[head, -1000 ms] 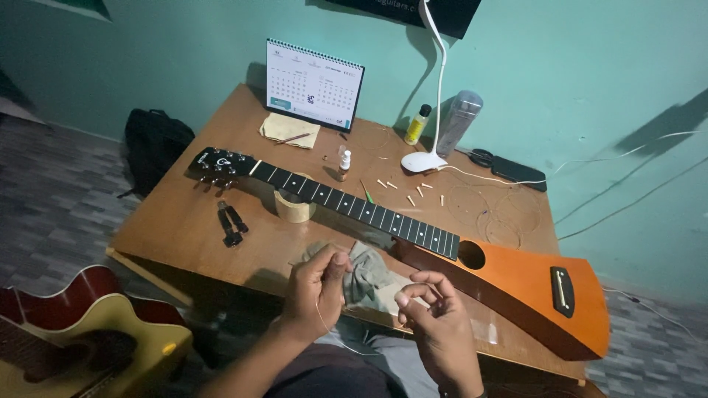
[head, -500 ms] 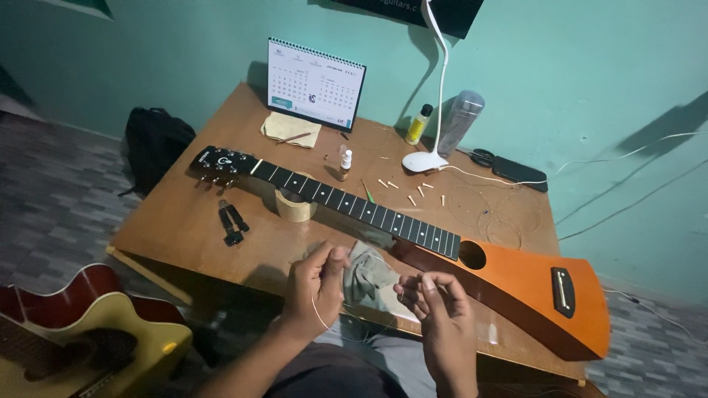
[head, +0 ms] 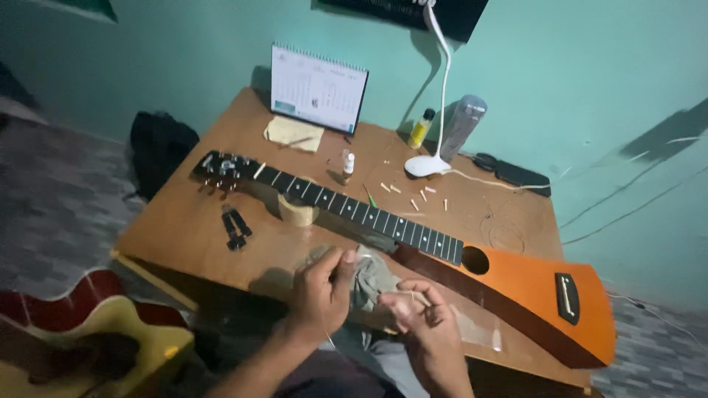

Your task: The person cleans the headstock and body of an acoustic guitar using a cloth. They then handle a guitar string, preparing it for installation.

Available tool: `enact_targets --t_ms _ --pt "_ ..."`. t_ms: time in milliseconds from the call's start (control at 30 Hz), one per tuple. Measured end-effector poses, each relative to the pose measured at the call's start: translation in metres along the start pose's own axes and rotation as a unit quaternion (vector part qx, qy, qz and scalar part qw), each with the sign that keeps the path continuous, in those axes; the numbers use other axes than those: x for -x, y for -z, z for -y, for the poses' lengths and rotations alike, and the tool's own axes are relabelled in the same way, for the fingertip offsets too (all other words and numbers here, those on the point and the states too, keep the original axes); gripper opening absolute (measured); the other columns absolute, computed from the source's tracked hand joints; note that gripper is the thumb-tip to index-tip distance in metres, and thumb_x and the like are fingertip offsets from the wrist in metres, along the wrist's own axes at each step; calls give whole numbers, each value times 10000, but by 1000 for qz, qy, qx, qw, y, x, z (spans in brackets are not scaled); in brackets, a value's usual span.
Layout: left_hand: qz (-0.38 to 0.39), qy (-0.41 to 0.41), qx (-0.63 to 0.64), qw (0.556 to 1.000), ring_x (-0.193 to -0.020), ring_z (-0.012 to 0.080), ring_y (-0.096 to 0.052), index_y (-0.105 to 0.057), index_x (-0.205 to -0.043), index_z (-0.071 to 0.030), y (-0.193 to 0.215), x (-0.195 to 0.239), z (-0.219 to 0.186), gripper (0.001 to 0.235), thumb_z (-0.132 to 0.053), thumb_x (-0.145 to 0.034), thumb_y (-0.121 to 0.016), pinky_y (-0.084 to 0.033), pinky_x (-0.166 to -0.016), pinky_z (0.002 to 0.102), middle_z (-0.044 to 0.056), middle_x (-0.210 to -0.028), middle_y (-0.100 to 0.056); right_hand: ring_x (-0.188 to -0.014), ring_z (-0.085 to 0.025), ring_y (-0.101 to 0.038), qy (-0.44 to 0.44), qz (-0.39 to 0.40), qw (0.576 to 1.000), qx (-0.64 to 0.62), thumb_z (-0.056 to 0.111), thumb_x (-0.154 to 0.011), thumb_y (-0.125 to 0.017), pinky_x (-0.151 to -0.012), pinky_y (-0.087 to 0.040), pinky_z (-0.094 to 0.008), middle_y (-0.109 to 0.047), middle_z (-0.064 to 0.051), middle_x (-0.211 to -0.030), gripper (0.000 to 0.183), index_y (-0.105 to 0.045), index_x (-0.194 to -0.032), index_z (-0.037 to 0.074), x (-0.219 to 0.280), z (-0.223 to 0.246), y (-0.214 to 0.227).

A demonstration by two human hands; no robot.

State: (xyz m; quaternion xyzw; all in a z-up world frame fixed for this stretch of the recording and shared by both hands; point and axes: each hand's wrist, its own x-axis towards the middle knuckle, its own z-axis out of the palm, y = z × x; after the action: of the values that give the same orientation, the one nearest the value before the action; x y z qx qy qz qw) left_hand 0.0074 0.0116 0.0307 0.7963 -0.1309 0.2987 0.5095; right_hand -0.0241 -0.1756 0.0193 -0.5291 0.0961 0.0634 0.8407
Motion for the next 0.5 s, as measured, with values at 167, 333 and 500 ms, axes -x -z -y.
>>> enact_targets --t_ms 167,333,500 --pt "97 131 -39 986 -540 247 -571 -534 -781 -152 -11 -26 19 400 -429 -1049 -427 -430 -546 398 69 -604 -579 -610 -305 -678 3 69 995 -65 34 -834 -757 -534 -580 -403 -716 -290 -794 451 -533 -1226 28 -32 -11 -8" --pt "80 28 -43 995 -450 244 -485 -452 -727 -118 -13 -30 14 421 -347 -1080 -454 -331 -478 398 75 -535 -458 -638 -324 -700 -43 74 993 -80 100 -924 -625 -610 -573 -389 -723 -284 -818 437 -494 -1341 85 -23 0 -12" --pt "106 136 92 981 -535 121 -507 -512 -739 -125 -3 -34 -2 445 -387 -1082 -405 -374 -505 321 8 -595 -507 -870 -487 -716 23 -2 996 -81 -61 -801 -642 -856 -577 -551 -728 -431 -1027 576 -486 -1352 -6 -9 4 -20"
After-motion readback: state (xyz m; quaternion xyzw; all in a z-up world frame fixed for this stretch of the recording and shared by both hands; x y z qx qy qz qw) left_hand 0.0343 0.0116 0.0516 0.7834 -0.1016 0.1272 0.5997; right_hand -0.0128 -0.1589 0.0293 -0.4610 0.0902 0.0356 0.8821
